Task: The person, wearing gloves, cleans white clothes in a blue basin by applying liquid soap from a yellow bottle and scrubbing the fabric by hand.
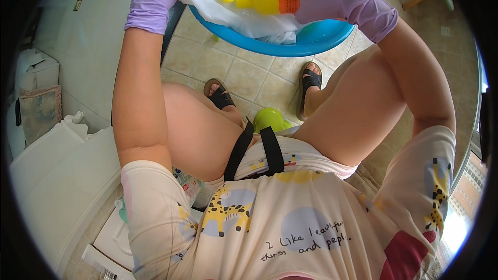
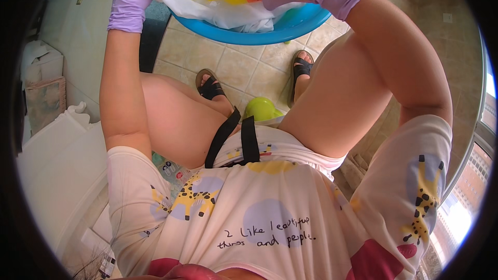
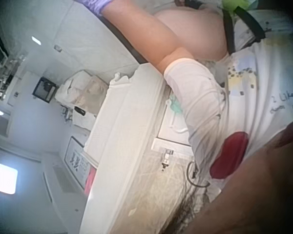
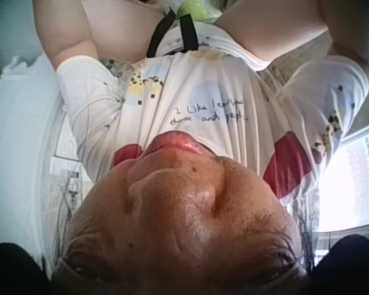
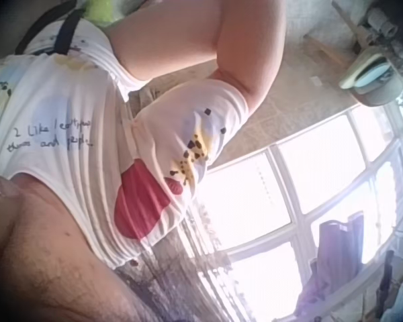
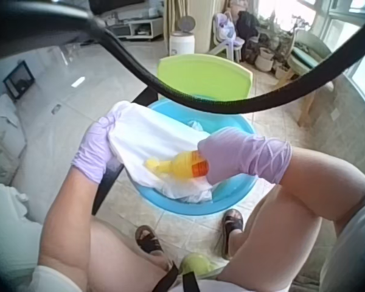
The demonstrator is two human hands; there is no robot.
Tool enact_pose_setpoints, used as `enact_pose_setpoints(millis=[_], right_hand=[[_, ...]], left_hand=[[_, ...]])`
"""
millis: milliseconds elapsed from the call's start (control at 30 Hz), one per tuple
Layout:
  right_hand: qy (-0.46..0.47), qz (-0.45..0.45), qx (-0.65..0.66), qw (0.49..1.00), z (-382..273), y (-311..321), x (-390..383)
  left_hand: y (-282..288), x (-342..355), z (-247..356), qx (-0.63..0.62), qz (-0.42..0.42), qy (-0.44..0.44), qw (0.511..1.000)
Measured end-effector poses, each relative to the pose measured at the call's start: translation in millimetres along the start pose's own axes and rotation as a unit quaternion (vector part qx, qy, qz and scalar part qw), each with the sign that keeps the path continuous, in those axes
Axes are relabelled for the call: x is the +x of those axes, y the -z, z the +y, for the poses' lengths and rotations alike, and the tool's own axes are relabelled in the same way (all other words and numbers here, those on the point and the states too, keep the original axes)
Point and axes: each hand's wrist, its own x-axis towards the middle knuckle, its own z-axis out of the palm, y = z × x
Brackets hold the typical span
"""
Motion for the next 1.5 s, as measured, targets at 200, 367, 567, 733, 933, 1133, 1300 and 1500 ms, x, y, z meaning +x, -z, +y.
enact_pose_setpoints(millis=[200,367,567,733,933,1133,1300,1500], right_hand=[[-0.022,0.023,0.086,0.996,22,0,-14],[-0.066,0.046,0.190,0.979,40,10,-27],[-0.096,0.143,0.259,0.951,83,0,-44],[-0.144,0.148,0.352,0.913,111,-3,-65],[-0.137,0.275,0.428,0.850,143,-38,-95],[-0.203,0.234,0.451,0.837,164,-60,-118],[-0.215,0.240,0.420,0.848,178,-75,-133],[-0.205,0.233,0.460,0.832,172,-78,-139]], left_hand=[[6,1,2,0.014,-0.022,-0.006,1.000],[2,-9,6,0.042,-0.017,-0.006,0.999],[-4,-8,8,0.039,-0.022,-0.010,0.999],[-13,-15,15,0.100,0.097,-0.005,0.990],[-15,-19,18,0.113,0.106,-0.022,0.988],[-15,-24,22,0.143,0.081,-0.027,0.986],[-26,-29,25,0.165,0.130,-0.028,0.977],[-34,-37,28,0.175,0.115,-0.034,0.977]])
